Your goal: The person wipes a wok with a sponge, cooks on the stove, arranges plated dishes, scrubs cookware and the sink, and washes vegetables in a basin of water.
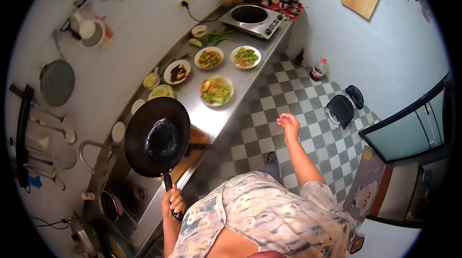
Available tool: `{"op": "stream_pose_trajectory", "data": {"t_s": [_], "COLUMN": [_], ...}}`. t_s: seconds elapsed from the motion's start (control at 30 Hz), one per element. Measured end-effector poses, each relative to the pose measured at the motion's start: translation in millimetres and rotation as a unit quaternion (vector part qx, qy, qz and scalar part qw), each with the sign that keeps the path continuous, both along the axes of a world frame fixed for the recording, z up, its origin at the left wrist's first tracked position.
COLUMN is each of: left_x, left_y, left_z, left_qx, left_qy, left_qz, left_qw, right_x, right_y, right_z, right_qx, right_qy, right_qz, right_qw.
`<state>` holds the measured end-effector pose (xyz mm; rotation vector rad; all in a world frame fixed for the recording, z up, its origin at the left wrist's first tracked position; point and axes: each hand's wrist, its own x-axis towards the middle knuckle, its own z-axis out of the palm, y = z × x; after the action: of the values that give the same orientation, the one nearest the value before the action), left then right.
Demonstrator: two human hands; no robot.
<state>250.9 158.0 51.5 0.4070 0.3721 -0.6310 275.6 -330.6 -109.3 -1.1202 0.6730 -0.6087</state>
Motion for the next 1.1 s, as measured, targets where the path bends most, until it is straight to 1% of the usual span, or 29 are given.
{"op": "stream_pose_trajectory", "data": {"t_s": [0.1,0.17,0.2,0.23,0.33,0.4,0.47,0.5,0.53,0.63,0.73,0.77,0.8,0.87,1.0,1.03,1.1], "left_x": [37.6,65.5,77.6,88.3,121.4,146.7,176.6,192.8,208.8,263.7,327.7,351.9,372.3,408.2,464.5,474.4,490.3], "left_y": [-83.3,-143.7,-174.9,-204.6,-279.9,-323.8,-356.9,-374.9,-392.9,-447.5,-505.8,-521.5,-537.8,-571.0,-621.5,-632.1,-649.9], "left_z": [-11.6,-8.7,-6.5,-0.6,4.9,15.8,10.2,9.8,7.9,-5.5,-15.3,-32.7,-41.8,-45.2,-42.4,-39.3,-41.3], "left_qx": [-0.024,-0.051,-0.068,-0.056,-0.090,-0.074,-0.073,-0.041,-0.033,0.020,0.032,0.007,-0.010,-0.011,-0.033,-0.008,0.014], "left_qy": [-0.012,-0.001,-0.002,-0.003,-0.002,0.005,-0.006,-0.001,-0.006,-0.047,-0.075,-0.058,-0.034,-0.061,-0.043,-0.044,-0.051], "left_qz": [-0.015,-0.013,-0.019,-0.024,-0.060,-0.088,-0.122,-0.130,-0.137,-0.158,-0.178,-0.184,-0.186,-0.186,-0.186,-0.180,-0.169], "left_qw": [1.000,0.999,0.997,0.998,0.994,0.993,0.990,0.991,0.990,0.986,0.981,0.981,0.982,0.981,0.981,0.983,0.984], "right_x": [-15.2,-23.3,-25.7,-26.3,-8.0,19.5,47.8,65.2,82.3,129.7,168.4,179.0,183.5,213.8,273.1,294.4,342.4], "right_y": [-80.8,-139.4,-171.7,-201.2,-275.7,-309.9,-335.3,-345.2,-353.3,-382.0,-421.5,-438.2,-453.0,-480.7,-535.3,-545.4,-562.2], "right_z": [-12.4,-15.3,-10.2,-6.3,4.1,7.6,-1.5,-4.2,-7.5,-23.8,-33.0,-34.7,-30.7,-16.4,-11.2,-9.2,-6.1], "right_qx": [0.003,-0.017,-0.031,-0.045,-0.064,-0.077,-0.085,-0.091,-0.090,-0.090,-0.106,-0.117,-0.124,-0.134,-0.278,-0.295,-0.375], "right_qy": [0.015,0.041,0.054,0.073,0.076,0.076,0.071,0.062,0.060,0.063,0.102,0.127,0.136,0.137,0.157,0.146,0.132], "right_qz": [-0.026,-0.032,-0.034,-0.036,-0.062,-0.059,-0.045,-0.033,-0.025,-0.004,0.003,0.016,0.023,0.035,0.066,0.079,0.093], "right_qw": [1.000,0.998,0.997,0.996,0.993,0.992,0.993,0.993,0.994,0.994,0.989,0.985,0.983,0.981,0.945,0.941,0.913]}}
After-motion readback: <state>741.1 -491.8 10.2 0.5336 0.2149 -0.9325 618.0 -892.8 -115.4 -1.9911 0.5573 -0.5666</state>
